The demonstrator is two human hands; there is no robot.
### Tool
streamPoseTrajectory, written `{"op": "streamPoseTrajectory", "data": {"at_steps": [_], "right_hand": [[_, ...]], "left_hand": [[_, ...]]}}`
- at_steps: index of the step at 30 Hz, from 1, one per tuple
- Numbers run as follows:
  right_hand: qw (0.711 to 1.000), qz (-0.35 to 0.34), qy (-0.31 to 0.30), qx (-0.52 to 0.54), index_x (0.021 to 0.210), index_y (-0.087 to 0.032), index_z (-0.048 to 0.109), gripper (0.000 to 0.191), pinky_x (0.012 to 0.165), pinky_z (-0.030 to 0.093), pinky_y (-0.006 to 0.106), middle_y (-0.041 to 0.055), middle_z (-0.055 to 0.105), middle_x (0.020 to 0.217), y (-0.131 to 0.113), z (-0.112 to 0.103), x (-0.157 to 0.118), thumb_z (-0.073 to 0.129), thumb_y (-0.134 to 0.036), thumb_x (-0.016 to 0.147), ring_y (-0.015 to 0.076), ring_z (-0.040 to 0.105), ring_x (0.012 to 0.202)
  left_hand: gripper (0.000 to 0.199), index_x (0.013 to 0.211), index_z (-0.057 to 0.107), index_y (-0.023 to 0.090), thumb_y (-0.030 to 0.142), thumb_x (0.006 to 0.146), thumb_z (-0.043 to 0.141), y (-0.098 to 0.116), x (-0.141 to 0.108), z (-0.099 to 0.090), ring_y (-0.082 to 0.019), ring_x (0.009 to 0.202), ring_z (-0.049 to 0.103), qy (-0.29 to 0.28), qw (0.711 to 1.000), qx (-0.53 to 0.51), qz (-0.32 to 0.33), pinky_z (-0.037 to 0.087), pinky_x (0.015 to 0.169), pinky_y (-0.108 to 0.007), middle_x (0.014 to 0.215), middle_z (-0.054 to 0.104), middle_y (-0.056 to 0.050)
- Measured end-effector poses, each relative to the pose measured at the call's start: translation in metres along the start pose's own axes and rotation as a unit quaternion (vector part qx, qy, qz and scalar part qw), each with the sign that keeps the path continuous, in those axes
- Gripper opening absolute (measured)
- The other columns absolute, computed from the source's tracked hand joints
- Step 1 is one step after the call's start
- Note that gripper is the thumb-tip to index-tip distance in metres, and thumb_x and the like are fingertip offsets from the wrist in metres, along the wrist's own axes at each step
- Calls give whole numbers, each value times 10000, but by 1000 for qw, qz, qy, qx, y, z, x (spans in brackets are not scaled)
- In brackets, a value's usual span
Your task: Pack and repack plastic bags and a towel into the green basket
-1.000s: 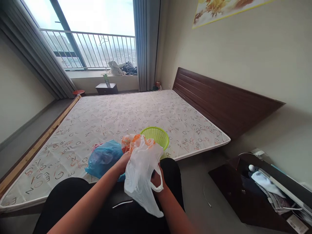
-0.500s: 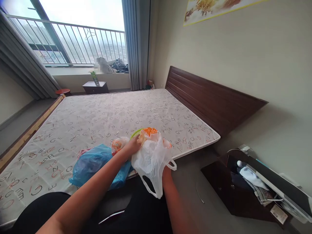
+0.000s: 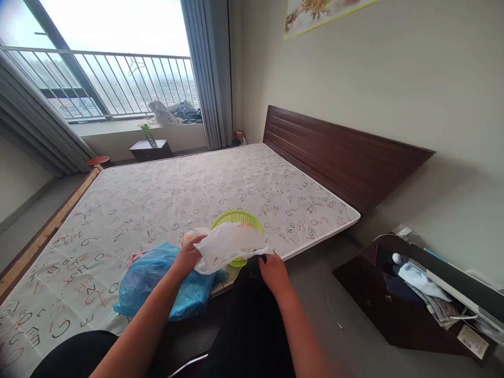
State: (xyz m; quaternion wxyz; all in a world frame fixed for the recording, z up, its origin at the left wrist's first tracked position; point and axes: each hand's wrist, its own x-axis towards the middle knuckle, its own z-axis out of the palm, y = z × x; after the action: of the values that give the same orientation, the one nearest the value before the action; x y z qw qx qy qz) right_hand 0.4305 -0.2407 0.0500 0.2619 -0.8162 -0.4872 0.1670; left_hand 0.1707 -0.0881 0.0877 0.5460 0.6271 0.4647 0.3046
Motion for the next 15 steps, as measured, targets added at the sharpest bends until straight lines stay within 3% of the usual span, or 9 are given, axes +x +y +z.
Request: {"op": "streamPoseTrajectory", "data": {"at_steps": [3, 5, 7, 9, 10, 11, 12, 13, 15], "right_hand": [[999, -49, -8, 19, 1090, -174, 717, 319, 930, 485, 338, 112, 722, 1081, 15, -4, 2, 446, -190, 923, 245, 657, 1073], [995, -86, -19, 44, 1140, -193, 702, 354, 940, 484, 327, 93, 713, 1138, 21, -5, 3, 439, -157, 905, 230, 646, 1105], [996, -82, -22, 40, 1147, -197, 705, 369, 961, 482, 340, 93, 713, 1148, 24, -2, 4, 443, -142, 893, 231, 646, 1109], [998, -58, -19, 17, 1115, -189, 722, 349, 979, 481, 361, 109, 715, 1131, 25, 2, 5, 452, -150, 897, 245, 652, 1102], [999, -50, -16, 11, 1110, -183, 727, 345, 989, 479, 370, 119, 714, 1134, 25, 3, 6, 458, -151, 896, 251, 653, 1107], [998, -51, -16, 13, 1124, -181, 726, 354, 1001, 477, 373, 123, 710, 1153, 24, 4, 7, 463, -143, 890, 253, 650, 1120], [998, -62, -20, 25, 1155, -186, 718, 380, 1014, 473, 369, 118, 705, 1180, 23, 5, 7, 464, -126, 878, 248, 645, 1140], [996, -80, -27, 42, 1190, -196, 706, 417, 1026, 468, 361, 107, 699, 1205, 21, 5, 6, 462, -106, 864, 238, 638, 1158], [989, -121, -47, 71, 1229, -220, 690, 484, 1037, 460, 338, 79, 695, 1218, 18, 3, 3, 447, -68, 839, 215, 630, 1170]], "left_hand": [[508, 1226, 670, 135, 215, 726, 702, -7, 23, -50, -201, 739, 693, 88, 978, -142, -122, 578, 695, -323, 906, 750, -96], [491, 1213, 651, 140, 201, 729, 702, -5, 19, -64, -187, 743, 681, 168, 973, -109, -116, 572, 681, -314, 941, 734, -99], [396, 1157, 654, 168, 198, 764, 686, -3, 0, -56, -206, 879, 681, 286, 958, -1, 2, 578, 768, -345, 1031, 709, -103], [272, 1102, 658, 206, 206, 831, 653, -2, -25, -30, -231, 1056, 649, 350, 903, 114, 221, 555, 915, -405, 1100, 687, -97], [190, 1040, 665, 218, 188, 857, 625, -2, -36, -13, -229, 1056, 650, 298, 880, 144, 340, 549, 936, -416, 1053, 692, -86], [160, 1000, 672, 235, 168, 877, 595, -2, -43, 3, -218, 1034, 659, 187, 863, 172, 437, 552, 933, -405, 1015, 701, -72], [190, 1008, 679, 248, 151, 893, 562, -2, -47, 19, -207, 1034, 663, 79, 846, 202, 488, 555, 926, -385, 1025, 709, -67], [244, 1028, 684, 255, 124, 910, 515, -2, -45, 31, -196, 1046, 662, 4, 842, 232, 488, 552, 936, -370, 1057, 713, -66], [335, 1111, 681, 249, 94, 928, 446, -4, -29, 47, -198, 1140, 638, -47, 868, 298, 395, 521, 1011, -375, 1176, 699, -79]]}}
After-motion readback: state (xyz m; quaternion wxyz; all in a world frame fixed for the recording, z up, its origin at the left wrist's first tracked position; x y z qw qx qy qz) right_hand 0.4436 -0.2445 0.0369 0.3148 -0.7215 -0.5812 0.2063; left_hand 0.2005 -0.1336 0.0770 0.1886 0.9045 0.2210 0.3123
